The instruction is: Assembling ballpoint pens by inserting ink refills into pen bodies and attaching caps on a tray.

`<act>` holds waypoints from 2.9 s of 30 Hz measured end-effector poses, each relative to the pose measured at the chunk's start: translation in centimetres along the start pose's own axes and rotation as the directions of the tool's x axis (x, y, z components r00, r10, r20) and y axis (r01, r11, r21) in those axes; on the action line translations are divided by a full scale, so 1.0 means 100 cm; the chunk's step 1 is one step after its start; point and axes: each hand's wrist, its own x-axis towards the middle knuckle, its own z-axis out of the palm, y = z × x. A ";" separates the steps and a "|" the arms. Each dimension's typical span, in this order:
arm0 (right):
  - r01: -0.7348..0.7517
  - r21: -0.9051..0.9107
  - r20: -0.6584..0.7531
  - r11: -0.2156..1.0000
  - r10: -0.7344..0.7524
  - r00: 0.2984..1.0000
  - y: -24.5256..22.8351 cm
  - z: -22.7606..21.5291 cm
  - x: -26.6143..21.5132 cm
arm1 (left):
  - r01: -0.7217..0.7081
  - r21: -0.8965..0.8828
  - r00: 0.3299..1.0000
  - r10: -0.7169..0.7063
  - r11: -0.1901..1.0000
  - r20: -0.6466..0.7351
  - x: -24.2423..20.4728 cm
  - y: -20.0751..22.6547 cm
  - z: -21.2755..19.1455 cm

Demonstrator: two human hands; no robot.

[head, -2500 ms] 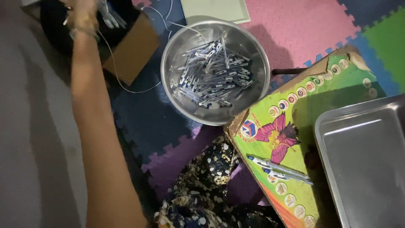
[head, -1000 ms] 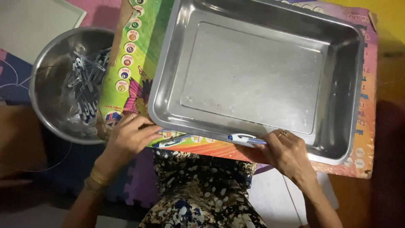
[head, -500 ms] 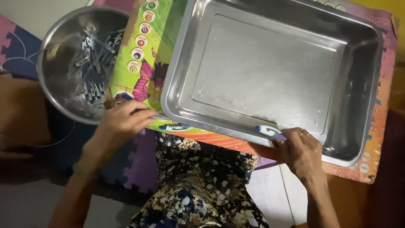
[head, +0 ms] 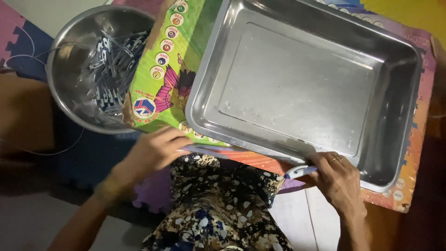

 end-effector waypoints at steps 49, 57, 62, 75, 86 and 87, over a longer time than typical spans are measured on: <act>-0.295 0.859 -0.070 0.418 0.667 0.742 -0.019 -0.074 0.116 | 0.173 -0.981 0.951 -0.246 -0.088 0.190 0.218 0.082 0.029; 0.097 0.995 -0.086 0.011 0.571 0.816 -0.041 -0.078 0.138 | 0.230 -0.973 0.965 -0.132 -0.006 0.229 0.217 0.075 0.040; 0.068 0.974 -0.176 0.218 0.523 0.834 -0.058 -0.086 0.148 | 0.232 -0.973 0.969 -0.087 0.016 0.229 0.215 0.077 0.040; 0.109 0.939 -0.268 0.328 0.493 0.828 -0.061 -0.076 0.148 | 0.184 -0.977 0.978 -0.116 0.107 0.172 0.218 0.081 0.052; 0.218 0.102 -0.680 0.971 -0.092 0.728 -0.043 -0.034 0.150 | 0.226 -0.932 0.967 -0.183 0.283 0.179 0.226 0.085 0.054; 0.314 0.174 -0.704 0.933 -0.105 0.703 -0.037 -0.025 0.147 | 0.217 -0.929 0.970 -0.175 0.301 0.170 0.229 0.086 0.055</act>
